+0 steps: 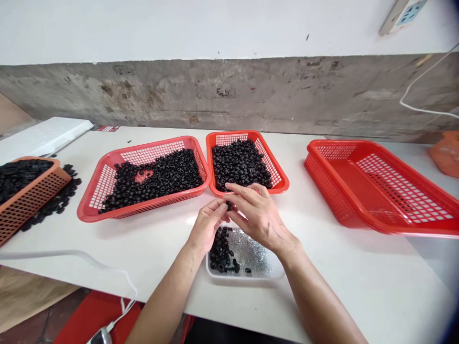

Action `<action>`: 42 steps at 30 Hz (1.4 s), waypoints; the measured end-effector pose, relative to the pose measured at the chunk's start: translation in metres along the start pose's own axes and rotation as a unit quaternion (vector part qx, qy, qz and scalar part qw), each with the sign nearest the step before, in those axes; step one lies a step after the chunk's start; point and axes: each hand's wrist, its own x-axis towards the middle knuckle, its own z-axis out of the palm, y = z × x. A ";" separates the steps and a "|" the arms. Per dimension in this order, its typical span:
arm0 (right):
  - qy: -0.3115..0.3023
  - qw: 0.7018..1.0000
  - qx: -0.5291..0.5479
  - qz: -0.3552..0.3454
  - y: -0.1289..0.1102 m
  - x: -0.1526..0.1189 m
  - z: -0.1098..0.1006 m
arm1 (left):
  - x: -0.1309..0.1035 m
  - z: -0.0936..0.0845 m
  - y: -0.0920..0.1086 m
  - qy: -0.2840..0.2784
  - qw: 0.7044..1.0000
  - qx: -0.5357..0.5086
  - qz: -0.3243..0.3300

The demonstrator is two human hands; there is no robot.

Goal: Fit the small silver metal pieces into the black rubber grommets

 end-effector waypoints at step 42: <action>-0.067 0.986 0.147 0.040 -0.004 0.001 -0.025 | -0.002 -0.001 0.000 -0.022 1.000 -0.018 -0.012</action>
